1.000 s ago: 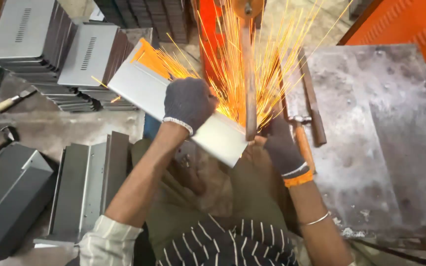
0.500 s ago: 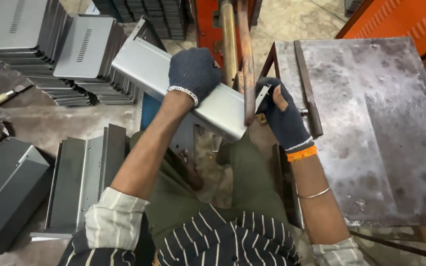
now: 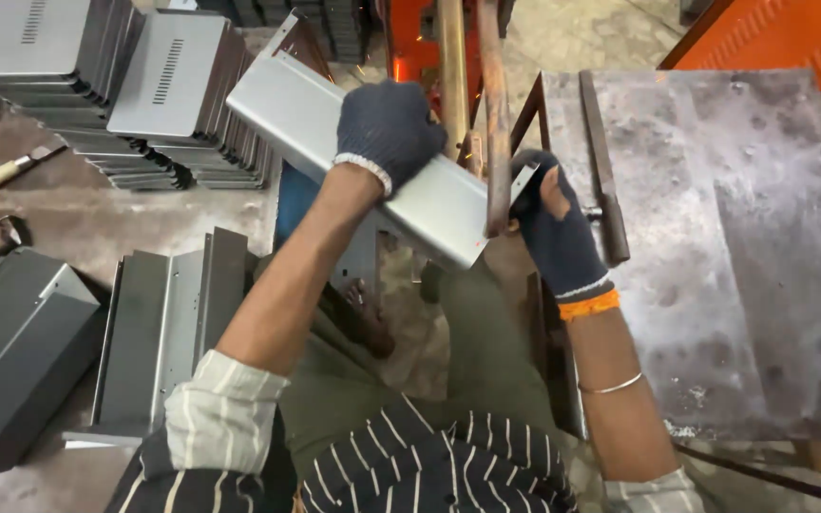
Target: Spot welding components to assemble metal enclosures at a factory workstation.
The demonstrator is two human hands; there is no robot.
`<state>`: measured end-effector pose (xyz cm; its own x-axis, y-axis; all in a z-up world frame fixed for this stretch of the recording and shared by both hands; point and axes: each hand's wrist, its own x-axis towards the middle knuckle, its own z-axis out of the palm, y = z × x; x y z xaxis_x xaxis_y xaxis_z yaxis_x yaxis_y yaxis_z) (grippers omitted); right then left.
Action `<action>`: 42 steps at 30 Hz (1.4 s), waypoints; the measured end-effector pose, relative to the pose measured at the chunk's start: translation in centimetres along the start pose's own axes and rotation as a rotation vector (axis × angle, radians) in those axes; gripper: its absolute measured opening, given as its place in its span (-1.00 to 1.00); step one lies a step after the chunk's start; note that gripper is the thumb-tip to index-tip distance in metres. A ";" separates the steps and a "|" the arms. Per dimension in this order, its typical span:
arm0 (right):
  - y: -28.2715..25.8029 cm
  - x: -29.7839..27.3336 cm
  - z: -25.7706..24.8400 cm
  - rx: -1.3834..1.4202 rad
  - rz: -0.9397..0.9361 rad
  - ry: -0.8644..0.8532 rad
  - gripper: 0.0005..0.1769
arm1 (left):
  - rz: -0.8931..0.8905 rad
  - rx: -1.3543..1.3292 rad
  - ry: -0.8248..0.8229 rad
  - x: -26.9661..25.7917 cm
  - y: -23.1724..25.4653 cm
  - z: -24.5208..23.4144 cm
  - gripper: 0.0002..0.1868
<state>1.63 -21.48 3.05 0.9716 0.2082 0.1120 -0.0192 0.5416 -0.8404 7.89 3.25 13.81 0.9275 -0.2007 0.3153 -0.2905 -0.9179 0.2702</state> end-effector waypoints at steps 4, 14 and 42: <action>0.7 -1.5 0.9 0.033 0.071 0.105 -0.55 | 0.023 0.018 -0.051 -1.0 -0.6 0.7 -0.73; 0.8 -4.1 2.7 -0.493 -0.191 0.151 -0.48 | -0.054 -0.113 0.030 -8.5 2.7 -1.5 -0.72; -7.6 -2.3 -33.8 -1.990 -0.136 0.509 -0.56 | 0.008 -0.913 -0.126 -16.2 19.1 7.1 -0.79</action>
<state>7.54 -53.61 -8.79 0.9154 -0.1354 0.3790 -0.0706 -0.9811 -0.1800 -11.03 -13.42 7.43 0.9278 -0.2912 0.2333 -0.3203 -0.3007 0.8983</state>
